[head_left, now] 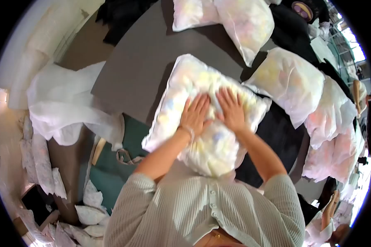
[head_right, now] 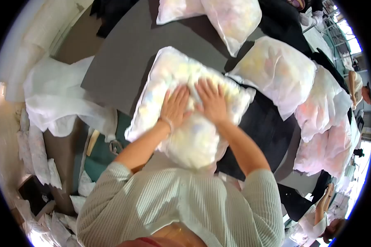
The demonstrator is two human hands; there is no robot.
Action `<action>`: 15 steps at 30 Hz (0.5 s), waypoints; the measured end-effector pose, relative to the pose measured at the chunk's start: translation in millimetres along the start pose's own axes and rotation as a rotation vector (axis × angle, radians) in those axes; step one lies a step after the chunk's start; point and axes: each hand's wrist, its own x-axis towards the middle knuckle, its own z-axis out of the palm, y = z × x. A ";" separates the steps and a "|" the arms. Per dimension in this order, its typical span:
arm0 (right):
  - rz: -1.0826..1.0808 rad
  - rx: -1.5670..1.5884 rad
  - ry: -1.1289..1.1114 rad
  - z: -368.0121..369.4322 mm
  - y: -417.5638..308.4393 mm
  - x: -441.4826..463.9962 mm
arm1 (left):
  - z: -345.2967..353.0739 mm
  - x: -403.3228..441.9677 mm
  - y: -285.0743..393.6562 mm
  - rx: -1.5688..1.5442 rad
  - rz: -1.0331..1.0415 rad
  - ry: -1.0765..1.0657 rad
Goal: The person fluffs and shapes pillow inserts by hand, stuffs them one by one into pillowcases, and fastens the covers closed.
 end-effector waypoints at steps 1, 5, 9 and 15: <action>-0.012 -0.008 0.010 -8.2 1.7 18.9 | -2.1 6.2 -1.3 0.013 0.008 0.008; -0.021 -0.044 0.017 -12.2 2.4 31.4 | -4.8 7.1 -6.0 -0.061 0.026 0.075; 0.002 0.119 0.054 -23.3 -6.0 1.3 | -57.0 -60.7 -1.9 -0.060 -0.028 0.085; 0.037 0.149 -0.167 -65.6 -61.3 -10.6 | -18.8 -119.5 -5.0 -0.109 -0.163 0.022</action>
